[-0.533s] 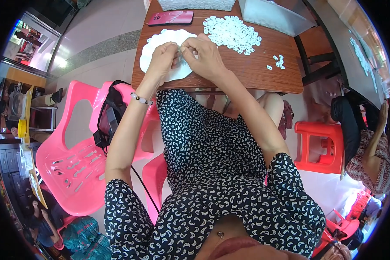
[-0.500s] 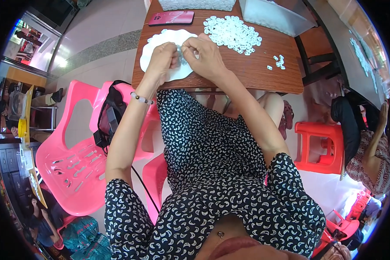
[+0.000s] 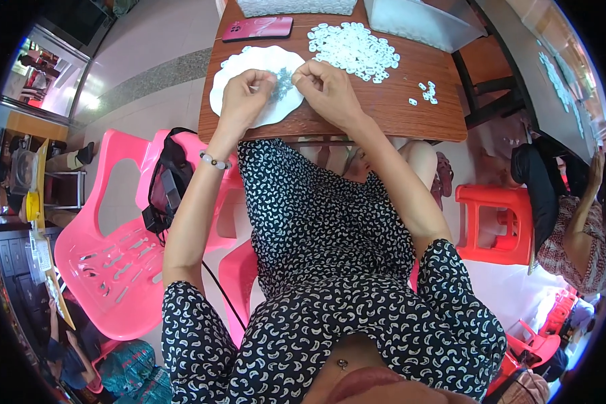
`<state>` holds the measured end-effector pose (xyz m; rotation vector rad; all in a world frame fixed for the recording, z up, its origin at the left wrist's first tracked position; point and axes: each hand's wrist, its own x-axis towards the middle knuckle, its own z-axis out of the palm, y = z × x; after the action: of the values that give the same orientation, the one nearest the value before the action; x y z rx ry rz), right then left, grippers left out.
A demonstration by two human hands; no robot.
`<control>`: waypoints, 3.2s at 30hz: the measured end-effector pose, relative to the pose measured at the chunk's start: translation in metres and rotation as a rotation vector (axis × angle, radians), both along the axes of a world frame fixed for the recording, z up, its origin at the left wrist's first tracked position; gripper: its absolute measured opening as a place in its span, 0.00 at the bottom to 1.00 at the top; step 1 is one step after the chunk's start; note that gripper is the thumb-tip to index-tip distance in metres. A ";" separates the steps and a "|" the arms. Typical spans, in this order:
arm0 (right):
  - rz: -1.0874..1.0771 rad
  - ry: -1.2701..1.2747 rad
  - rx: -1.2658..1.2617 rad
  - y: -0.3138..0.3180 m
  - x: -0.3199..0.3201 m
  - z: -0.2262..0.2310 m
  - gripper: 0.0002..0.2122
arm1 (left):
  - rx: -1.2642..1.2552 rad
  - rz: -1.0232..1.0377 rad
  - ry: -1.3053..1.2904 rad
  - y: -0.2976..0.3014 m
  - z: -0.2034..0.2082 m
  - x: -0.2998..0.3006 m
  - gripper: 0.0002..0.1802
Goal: The recorder is assembling small white plastic components by manually inserting metal pins into them.
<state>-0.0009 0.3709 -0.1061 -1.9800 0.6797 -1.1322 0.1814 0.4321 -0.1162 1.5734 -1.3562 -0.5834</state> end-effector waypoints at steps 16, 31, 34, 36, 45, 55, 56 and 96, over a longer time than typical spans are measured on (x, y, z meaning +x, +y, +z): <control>-0.001 0.101 -0.202 0.035 -0.081 0.022 0.01 | 0.254 -0.244 0.573 0.034 0.038 -0.085 0.11; -0.130 -0.027 0.404 0.045 -0.130 -0.006 0.10 | 0.301 -0.359 0.844 0.029 0.014 -0.141 0.13; -0.198 0.121 0.353 0.047 -0.137 -0.004 0.09 | 0.320 -0.360 0.881 0.030 0.013 -0.149 0.13; -0.127 0.006 0.414 0.046 -0.143 -0.008 0.08 | 0.342 -0.368 0.883 0.029 0.012 -0.152 0.13; 0.000 -0.136 0.691 0.053 -0.160 0.002 0.10 | 0.347 -0.369 0.857 0.031 0.018 -0.155 0.14; 0.019 -0.302 0.910 0.058 -0.165 0.000 0.10 | 0.336 -0.350 0.752 0.035 0.020 -0.158 0.13; -0.004 -0.303 0.870 0.058 -0.164 -0.002 0.10 | 0.338 -0.352 0.751 0.035 0.020 -0.158 0.13; -0.201 -0.106 0.425 0.068 -0.154 -0.004 0.08 | 0.243 -0.267 0.766 0.038 0.010 -0.172 0.08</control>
<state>-0.1551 0.4393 -0.1105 -1.5094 0.9890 -1.0931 0.0098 0.4701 -0.1062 1.1495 -0.9182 -1.3906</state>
